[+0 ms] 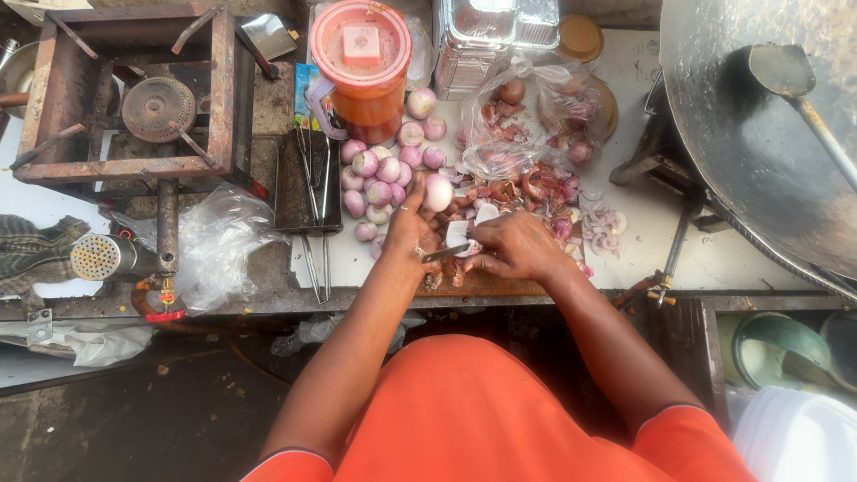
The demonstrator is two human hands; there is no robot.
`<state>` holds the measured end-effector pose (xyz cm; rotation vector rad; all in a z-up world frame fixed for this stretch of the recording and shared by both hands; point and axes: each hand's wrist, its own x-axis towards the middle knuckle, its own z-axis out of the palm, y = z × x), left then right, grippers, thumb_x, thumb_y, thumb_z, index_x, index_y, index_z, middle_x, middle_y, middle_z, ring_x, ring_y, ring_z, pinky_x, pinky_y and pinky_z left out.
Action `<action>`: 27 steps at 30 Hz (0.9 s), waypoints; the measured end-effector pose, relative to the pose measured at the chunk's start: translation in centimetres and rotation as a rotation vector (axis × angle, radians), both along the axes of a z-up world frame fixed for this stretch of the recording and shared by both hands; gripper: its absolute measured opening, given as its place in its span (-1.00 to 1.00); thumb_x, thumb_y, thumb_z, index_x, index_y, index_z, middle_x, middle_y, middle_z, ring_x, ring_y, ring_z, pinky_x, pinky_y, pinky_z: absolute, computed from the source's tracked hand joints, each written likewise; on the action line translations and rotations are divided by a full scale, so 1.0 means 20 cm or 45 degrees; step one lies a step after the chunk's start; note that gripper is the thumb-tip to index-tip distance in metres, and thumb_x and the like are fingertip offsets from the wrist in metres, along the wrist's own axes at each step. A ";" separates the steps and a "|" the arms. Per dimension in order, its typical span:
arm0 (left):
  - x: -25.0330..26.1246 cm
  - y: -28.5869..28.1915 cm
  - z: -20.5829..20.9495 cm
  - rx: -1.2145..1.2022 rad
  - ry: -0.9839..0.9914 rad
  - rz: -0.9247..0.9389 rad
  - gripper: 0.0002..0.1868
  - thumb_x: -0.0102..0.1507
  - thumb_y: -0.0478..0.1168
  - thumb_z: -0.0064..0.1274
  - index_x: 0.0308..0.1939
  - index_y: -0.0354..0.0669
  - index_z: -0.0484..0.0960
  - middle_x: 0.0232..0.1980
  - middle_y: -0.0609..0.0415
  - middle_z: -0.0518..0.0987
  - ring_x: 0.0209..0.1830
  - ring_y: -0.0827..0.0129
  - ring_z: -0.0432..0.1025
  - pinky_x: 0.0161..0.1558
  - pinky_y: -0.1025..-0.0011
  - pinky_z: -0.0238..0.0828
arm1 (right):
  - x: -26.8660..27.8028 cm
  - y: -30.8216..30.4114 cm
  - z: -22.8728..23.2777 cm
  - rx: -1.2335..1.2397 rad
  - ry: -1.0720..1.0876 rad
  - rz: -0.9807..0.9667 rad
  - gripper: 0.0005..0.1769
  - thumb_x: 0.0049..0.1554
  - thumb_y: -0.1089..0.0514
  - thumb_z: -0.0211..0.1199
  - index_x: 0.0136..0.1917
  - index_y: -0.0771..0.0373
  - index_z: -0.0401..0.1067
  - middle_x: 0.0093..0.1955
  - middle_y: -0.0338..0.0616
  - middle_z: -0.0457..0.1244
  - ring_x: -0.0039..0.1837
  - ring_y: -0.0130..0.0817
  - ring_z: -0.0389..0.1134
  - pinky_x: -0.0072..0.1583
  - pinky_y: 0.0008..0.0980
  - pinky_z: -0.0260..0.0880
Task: The person peels red onions one by one using a small knife on a wooden cutting board. They remove the outer layers and place the peeled onions into a plastic bag while discarding the skins onto the board.
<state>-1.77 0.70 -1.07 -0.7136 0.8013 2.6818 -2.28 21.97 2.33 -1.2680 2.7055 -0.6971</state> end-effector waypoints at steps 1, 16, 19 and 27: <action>-0.01 -0.01 0.00 -0.117 0.047 0.058 -0.50 0.24 0.08 0.21 0.03 -0.25 0.57 -0.21 0.00 0.63 -0.28 0.28 0.50 -0.24 0.28 0.48 | 0.01 -0.01 0.02 0.001 -0.009 -0.014 -0.50 0.08 -0.32 0.29 -0.21 0.17 0.43 -0.37 -0.05 0.25 -0.28 0.03 0.33 -0.21 0.01 0.22; -0.11 -0.31 0.12 -2.968 0.984 0.010 -0.45 0.15 -0.36 0.18 0.25 -0.16 0.58 0.31 -0.02 0.51 0.31 0.05 0.32 0.28 0.07 0.23 | 0.08 -0.01 0.09 -0.201 -0.081 -0.615 -0.45 -0.03 -0.24 0.48 -0.17 0.27 0.42 -0.36 -0.07 0.29 -0.28 -0.09 0.35 -0.19 -0.15 0.32; -0.25 -0.30 0.10 -3.201 1.117 -0.115 -0.56 0.22 -0.32 0.09 0.21 -0.19 0.60 0.35 -0.03 0.52 0.32 0.03 0.32 0.26 0.07 0.23 | 0.15 0.05 0.03 -0.352 -0.284 -0.782 -0.46 -0.02 -0.20 0.51 -0.22 0.30 0.39 -0.43 -0.12 0.20 -0.34 -0.26 0.22 -0.24 -0.22 0.22; -0.39 0.02 0.15 -2.994 1.416 -0.178 -0.71 0.21 -0.32 0.02 0.01 -0.21 0.65 0.15 -0.03 0.61 0.25 0.07 0.42 0.22 0.10 0.32 | 0.46 0.26 -0.12 -0.641 -0.500 -0.976 -0.60 0.13 -0.01 0.33 0.06 0.32 0.35 -0.25 -0.20 0.19 -0.22 -0.44 0.18 -0.16 -0.38 0.26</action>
